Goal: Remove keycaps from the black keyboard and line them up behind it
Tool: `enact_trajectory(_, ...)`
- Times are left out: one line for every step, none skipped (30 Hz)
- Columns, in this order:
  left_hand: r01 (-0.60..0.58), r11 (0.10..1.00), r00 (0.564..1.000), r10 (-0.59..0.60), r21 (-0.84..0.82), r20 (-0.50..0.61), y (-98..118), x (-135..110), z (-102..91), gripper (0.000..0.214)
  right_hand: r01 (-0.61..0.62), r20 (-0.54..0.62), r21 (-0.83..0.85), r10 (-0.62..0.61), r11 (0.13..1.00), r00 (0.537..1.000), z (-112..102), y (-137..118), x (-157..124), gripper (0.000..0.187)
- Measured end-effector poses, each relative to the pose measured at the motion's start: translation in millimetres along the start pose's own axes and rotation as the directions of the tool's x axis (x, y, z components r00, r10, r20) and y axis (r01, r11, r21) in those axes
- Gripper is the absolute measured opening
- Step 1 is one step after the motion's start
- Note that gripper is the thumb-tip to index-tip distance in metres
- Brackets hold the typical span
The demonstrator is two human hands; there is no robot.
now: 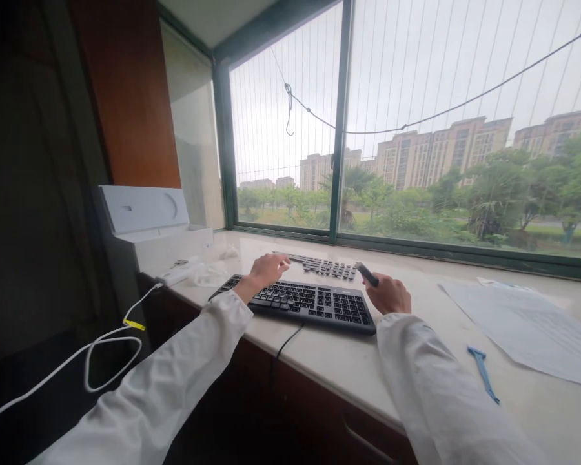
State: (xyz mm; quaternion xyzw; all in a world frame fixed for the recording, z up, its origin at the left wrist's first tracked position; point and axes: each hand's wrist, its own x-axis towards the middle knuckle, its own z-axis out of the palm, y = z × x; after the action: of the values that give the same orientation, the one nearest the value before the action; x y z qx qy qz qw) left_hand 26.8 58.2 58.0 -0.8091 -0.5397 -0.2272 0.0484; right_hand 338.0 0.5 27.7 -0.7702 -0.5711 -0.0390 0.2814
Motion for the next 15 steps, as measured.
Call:
enact_trajectory(0.011, 1.000, 1.000, -0.011, -0.007, -0.013, 0, -16, -2.9, 0.025, -0.016, 0.002, 0.008, 0.016, 1.000, 1.000, -2, -1, -1, 0.051)
enact_trajectory(0.017, 1.000, 0.999, -0.017, -0.005, -0.037, -1, -31, -5.2, 0.025, -0.034, 0.008, 0.010, 0.033, 0.999, 0.999, -4, -2, -3, 0.056)
enact_trajectory(0.017, 1.000, 0.998, -0.017, 0.001, -0.062, -1, -44, -6.9, 0.026, -0.049, 0.014, 0.006, 0.049, 0.999, 0.999, -6, -3, -4, 0.060)
enact_trajectory(0.004, 1.000, 0.996, -0.003, 0.005, -0.090, -1, -56, -7.9, 0.028, -0.060, 0.019, 0.001, 0.060, 0.998, 0.998, -7, -4, -6, 0.063)
enact_trajectory(0.000, 1.000, 0.993, 0.001, 0.011, -0.115, -2, -66, -7.9, 0.029, -0.064, 0.016, -0.004, 0.064, 0.998, 0.998, -9, -6, -7, 0.066)
enact_trajectory(-0.004, 1.000, 0.991, 0.006, 0.018, -0.135, -1, -74, -7.0, 0.031, -0.067, 0.003, -0.007, 0.067, 0.998, 0.998, -9, -8, -9, 0.067)
enact_trajectory(-0.007, 1.000, 0.988, 0.010, 0.023, -0.152, -1, -80, -5.1, 0.033, -0.066, -0.017, -0.011, 0.066, 0.998, 0.998, -10, -10, -11, 0.067)
enact_trajectory(-0.007, 1.000, 0.986, 0.012, 0.027, -0.166, 0, -85, -2.3, 0.034, -0.061, -0.040, -0.016, 0.061, 0.998, 0.997, -10, -12, -13, 0.066)
enact_trajectory(-0.011, 1.000, 0.984, 0.016, 0.027, -0.179, 2, -88, 1.3, 0.035, -0.053, -0.060, -0.024, 0.052, 0.998, 0.997, -9, -14, -15, 0.065)
enact_trajectory(-0.021, 1.000, 0.982, 0.025, 0.023, -0.189, 3, -89, 5.5, 0.036, -0.041, -0.077, -0.038, 0.038, 0.998, 0.996, -8, -15, -17, 0.063)
enact_trajectory(-0.036, 0.999, 0.980, 0.039, 0.017, -0.196, 5, -90, 9.8, 0.036, -0.022, -0.084, -0.055, 0.017, 0.998, 0.996, -7, -17, -18, 0.061)
enact_trajectory(-0.050, 0.999, 0.978, 0.050, 0.010, -0.201, 6, -91, 14.0, 0.036, 0.002, -0.081, -0.073, -0.008, 0.997, 0.997, -6, -18, -20, 0.058)
enact_trajectory(-0.056, 0.998, 0.977, 0.055, 0.002, -0.206, 7, -91, 17.7, 0.035, 0.029, -0.069, -0.090, -0.035, 0.996, 0.997, -5, -18, -21, 0.054)
enact_trajectory(-0.053, 0.999, 0.977, 0.051, -0.007, -0.208, 7, -90, 20.6, 0.034, 0.054, -0.054, -0.101, -0.060, 0.993, 0.997, -4, -19, -22, 0.050)
enact_trajectory(-0.042, 0.999, 0.977, 0.038, -0.016, -0.210, 7, -90, 22.7, 0.033, 0.079, -0.040, -0.103, -0.084, 0.992, 0.996, -3, -21, -23, 0.047)
